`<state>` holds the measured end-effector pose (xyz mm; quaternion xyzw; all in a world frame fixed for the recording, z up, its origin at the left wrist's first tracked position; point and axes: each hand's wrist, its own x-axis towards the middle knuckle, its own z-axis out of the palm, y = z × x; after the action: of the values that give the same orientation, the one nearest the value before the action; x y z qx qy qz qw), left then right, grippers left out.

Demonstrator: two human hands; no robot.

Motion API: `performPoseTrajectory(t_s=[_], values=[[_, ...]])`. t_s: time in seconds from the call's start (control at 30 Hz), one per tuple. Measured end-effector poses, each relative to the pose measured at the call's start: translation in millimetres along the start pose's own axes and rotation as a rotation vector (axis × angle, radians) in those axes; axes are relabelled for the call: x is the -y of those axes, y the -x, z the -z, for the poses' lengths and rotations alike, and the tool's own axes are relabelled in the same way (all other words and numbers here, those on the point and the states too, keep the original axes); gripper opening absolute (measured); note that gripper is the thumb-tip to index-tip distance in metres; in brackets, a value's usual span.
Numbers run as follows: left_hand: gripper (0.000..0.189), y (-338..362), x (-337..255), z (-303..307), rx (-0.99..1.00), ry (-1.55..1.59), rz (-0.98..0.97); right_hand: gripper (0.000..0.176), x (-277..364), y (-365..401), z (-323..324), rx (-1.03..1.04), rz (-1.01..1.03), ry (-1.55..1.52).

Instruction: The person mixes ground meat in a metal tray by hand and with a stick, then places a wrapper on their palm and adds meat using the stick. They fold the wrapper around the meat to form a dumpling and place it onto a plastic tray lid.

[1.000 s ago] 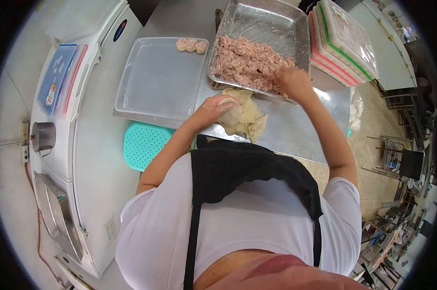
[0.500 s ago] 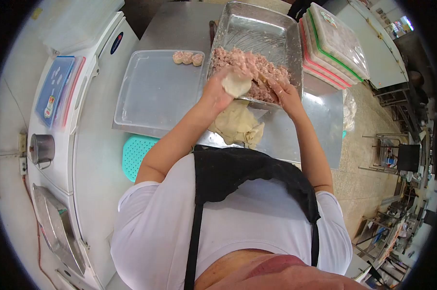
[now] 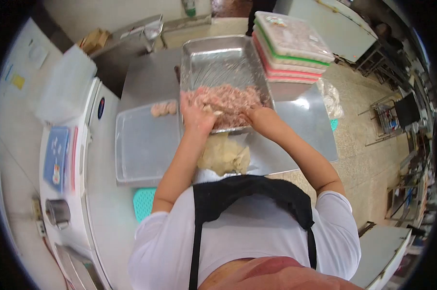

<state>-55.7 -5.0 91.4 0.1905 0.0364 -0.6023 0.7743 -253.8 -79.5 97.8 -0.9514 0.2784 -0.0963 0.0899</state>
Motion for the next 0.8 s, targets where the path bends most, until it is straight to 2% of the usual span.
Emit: performPoseTrajectory(t_s=[0.03, 0.07, 0.1, 0.13, 0.2, 0.27, 0.3, 0.37, 0.4, 0.43, 0.47, 0.5, 0.53, 0.6, 0.67, 0.73, 0.77, 0.8], values=[[0.064, 3.2, -0.5, -2.3, -0.045, -0.013, -0.017, 0.023, 4.3, -0.1, 20.1, -0.031, -0.010, 0.012], [0.069, 3.3, -2.0, -4.4, -0.091, -0.025, -0.040, 0.023, 8.1, 2.1, 43.1, 0.048, 0.000, 0.133], [0.069, -1.8, -3.5, -0.3, -0.066, -0.044, -0.039, 0.023, 12.4, 4.7, 57.5, 0.130, 0.005, 0.246], [0.066, -8.2, -4.7, 4.4, -0.050, -0.030, -0.049, 0.023, 12.1, 5.8, 55.0, 0.102, -0.007, 0.246], [0.063, -12.7, -2.9, 3.6, -0.024, -0.039, -0.055, 0.023, 6.3, 6.0, 34.3, -0.134, 0.166, 0.095], [0.050, -7.4, 4.1, -8.6, -0.103, -0.006, -0.111, 0.024, -4.6, 4.9, 29.7, -0.125, 0.137, -0.020], [0.050, -11.3, 2.9, 0.4, -0.088, -0.018, -0.113, 0.025, -9.0, 5.1, 39.1, -0.077, 0.118, -0.116], [0.043, -25.4, -7.8, 26.8, 0.235, -0.131, -0.092, 0.027, -20.8, 5.2, 53.7, -0.052, 0.106, -0.209], [0.043, -12.4, -5.4, 14.4, 0.249, -0.144, -0.095, 0.028, -27.3, 8.6, 57.9, -0.037, 0.067, -0.354], [0.046, 11.0, -1.8, -9.3, 0.225, -0.477, -0.120, 0.031, -33.3, 11.1, 60.7, -0.019, 0.031, -0.499], [0.052, 25.1, 3.1, -23.2, 0.193, -0.808, -0.145, 0.031, -38.4, 13.0, 60.7, -0.034, 0.032, -0.501], [0.067, 26.7, 8.5, -25.4, 0.175, -0.908, -0.232, 0.032, -41.8, 16.1, 61.2, -0.017, 0.086, -0.528], [0.067, 24.3, 10.5, -23.4, 0.181, -0.915, -0.231, 0.033, -46.0, 19.8, 62.9, 0.002, 0.140, -0.554], [0.066, 16.5, 8.2, -18.5, 0.369, -1.605, -0.642, 0.033, -47.6, 28.3, 77.4, 0.067, 0.145, -0.526], [0.071, 15.5, 9.3, -15.3, 0.396, -1.706, -0.578, 0.034, -47.7, 33.4, 78.8, 0.133, 0.152, -0.504], [0.066, 5.0, 5.1, 16.6, 0.138, -1.389, -0.222, 0.035, -52.1, 33.4, 60.7, 0.102, 0.201, -0.404], [0.066, -2.5, -0.4, 26.1, 0.138, -1.397, -0.221, 0.035, -55.4, 31.3, 52.3, 0.096, 0.201, -0.410], [0.060, -7.8, -6.9, 35.9, 0.197, -1.603, -0.287, 0.033, -58.1, 29.7, 42.3, 0.112, 0.226, -0.418]])
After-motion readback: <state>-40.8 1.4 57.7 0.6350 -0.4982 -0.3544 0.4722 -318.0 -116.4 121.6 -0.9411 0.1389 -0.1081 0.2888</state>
